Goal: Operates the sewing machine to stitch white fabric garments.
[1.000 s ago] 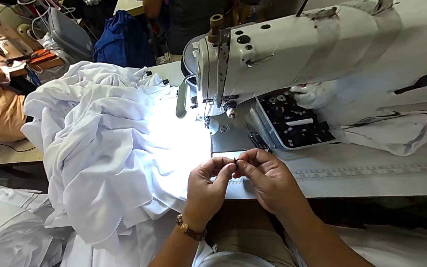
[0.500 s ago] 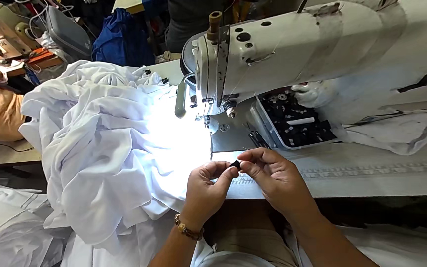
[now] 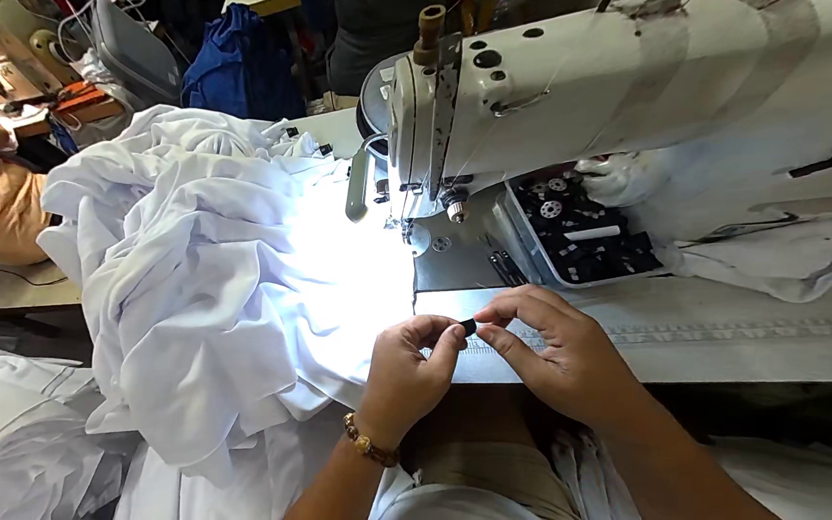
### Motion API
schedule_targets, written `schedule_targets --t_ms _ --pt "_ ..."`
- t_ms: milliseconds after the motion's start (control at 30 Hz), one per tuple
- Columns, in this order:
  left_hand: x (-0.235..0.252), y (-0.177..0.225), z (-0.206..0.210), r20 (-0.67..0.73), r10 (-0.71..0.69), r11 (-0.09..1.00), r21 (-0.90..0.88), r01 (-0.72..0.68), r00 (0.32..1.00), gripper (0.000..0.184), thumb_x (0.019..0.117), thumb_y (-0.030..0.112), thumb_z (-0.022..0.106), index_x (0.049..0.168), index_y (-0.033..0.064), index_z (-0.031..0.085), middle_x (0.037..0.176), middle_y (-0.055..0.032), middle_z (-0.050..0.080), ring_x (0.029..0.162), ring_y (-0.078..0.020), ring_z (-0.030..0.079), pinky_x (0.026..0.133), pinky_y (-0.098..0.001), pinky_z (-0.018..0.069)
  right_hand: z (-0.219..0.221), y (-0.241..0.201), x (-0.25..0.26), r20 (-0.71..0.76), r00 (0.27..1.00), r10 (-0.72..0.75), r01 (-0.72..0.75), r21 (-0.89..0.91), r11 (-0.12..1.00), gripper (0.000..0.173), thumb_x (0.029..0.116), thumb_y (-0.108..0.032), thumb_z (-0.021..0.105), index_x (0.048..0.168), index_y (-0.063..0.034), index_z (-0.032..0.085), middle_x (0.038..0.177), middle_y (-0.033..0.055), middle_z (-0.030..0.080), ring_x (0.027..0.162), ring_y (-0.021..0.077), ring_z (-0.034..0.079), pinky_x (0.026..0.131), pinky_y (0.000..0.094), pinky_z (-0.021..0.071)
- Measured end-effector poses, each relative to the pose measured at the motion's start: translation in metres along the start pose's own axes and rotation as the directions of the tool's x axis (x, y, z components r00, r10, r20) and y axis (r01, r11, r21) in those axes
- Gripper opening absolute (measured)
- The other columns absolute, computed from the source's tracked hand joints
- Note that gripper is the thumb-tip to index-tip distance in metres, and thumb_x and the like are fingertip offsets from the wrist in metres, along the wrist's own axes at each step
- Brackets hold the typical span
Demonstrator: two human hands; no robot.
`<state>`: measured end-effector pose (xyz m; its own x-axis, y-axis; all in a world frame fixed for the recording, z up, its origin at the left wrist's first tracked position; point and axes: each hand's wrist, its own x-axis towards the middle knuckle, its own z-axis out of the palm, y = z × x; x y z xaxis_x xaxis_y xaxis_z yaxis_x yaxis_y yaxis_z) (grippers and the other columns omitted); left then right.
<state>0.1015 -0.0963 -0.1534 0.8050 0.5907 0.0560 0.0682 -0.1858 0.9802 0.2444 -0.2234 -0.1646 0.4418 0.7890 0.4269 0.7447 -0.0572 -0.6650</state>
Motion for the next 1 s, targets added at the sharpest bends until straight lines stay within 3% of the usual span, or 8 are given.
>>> schedule_targets --t_ms 100,467,733,800,900,1000 --pt "0.0 -0.002 0.0 -0.009 0.032 0.999 0.031 -0.032 0.999 0.012 0.0992 0.009 0.063 0.097 0.003 0.073 0.08 -0.0008 0.071 0.068 -0.0031 0.065 0.064 -0.0193 0.0553 0.001 -0.001 0.0 0.009 1.0 -0.008 0.008 -0.013 1.0 0.023 0.0986 -0.029 0.056 0.102 -0.0138 0.072 0.102 -0.0028 0.066 0.096 0.0068 0.06 0.086 0.0277 0.0488" --pt "-0.001 -0.002 -0.001 -0.002 0.051 0.996 0.067 -0.05 0.999 0.013 0.0994 0.009 0.062 0.096 0.0033 0.073 0.079 -0.0003 0.07 0.068 -0.0028 0.064 0.064 -0.0191 0.0546 0.002 -0.002 0.002 0.03 0.999 -0.032 0.034 -0.045 0.998 0.022 0.0986 -0.029 0.054 0.098 -0.0146 0.071 0.1 -0.0023 0.066 0.097 0.0087 0.061 0.086 0.0313 0.0473" --pt "0.0 -0.004 -0.002 0.023 0.089 0.991 0.102 -0.091 0.996 0.015 0.0997 0.008 0.06 0.096 0.0025 0.073 0.081 -0.0013 0.071 0.072 -0.0034 0.066 0.068 -0.02 0.0564 0.0 0.0 0.006 0.061 0.997 -0.046 0.048 -0.027 0.998 0.019 0.0963 -0.027 0.055 0.096 -0.0143 0.07 0.099 -0.0027 0.065 0.097 0.0076 0.061 0.086 0.0292 0.049" --pt "0.0 -0.005 -0.002 0.029 0.093 0.99 0.103 -0.096 0.995 0.015 0.0993 0.008 0.06 0.096 0.0022 0.073 0.081 -0.0014 0.071 0.073 -0.0037 0.066 0.07 -0.0207 0.0568 0.001 0.001 0.006 0.068 0.996 -0.052 0.053 -0.01 0.999 0.018 0.0955 -0.026 0.056 0.094 -0.0149 0.069 0.098 -0.0037 0.065 0.097 0.0061 0.061 0.086 0.0266 0.0499" --pt "0.001 -0.005 -0.005 0.068 0.113 0.986 0.114 -0.121 0.991 0.014 0.0973 0.008 0.061 0.093 0.0025 0.073 0.079 -0.001 0.07 0.07 -0.0034 0.065 0.066 -0.0204 0.0563 0.004 0.003 0.005 0.086 0.995 -0.041 0.038 0.042 0.998 0.014 0.0939 -0.024 0.056 0.09 -0.0166 0.067 0.095 -0.0067 0.062 0.093 -0.0007 0.059 0.082 0.0156 0.05" --pt "0.019 0.001 -0.023 0.157 0.201 0.933 0.27 -0.238 0.967 0.015 0.0997 0.01 0.061 0.099 0.0009 0.074 0.084 -0.0064 0.071 0.073 -0.0097 0.066 0.068 -0.0257 0.0567 0.006 0.004 0.006 0.093 0.993 0.072 -0.086 0.145 0.986 0.011 0.093 -0.022 0.057 0.09 -0.0165 0.066 0.089 -0.009 0.061 0.082 -0.0038 0.057 0.072 0.0118 0.0476"
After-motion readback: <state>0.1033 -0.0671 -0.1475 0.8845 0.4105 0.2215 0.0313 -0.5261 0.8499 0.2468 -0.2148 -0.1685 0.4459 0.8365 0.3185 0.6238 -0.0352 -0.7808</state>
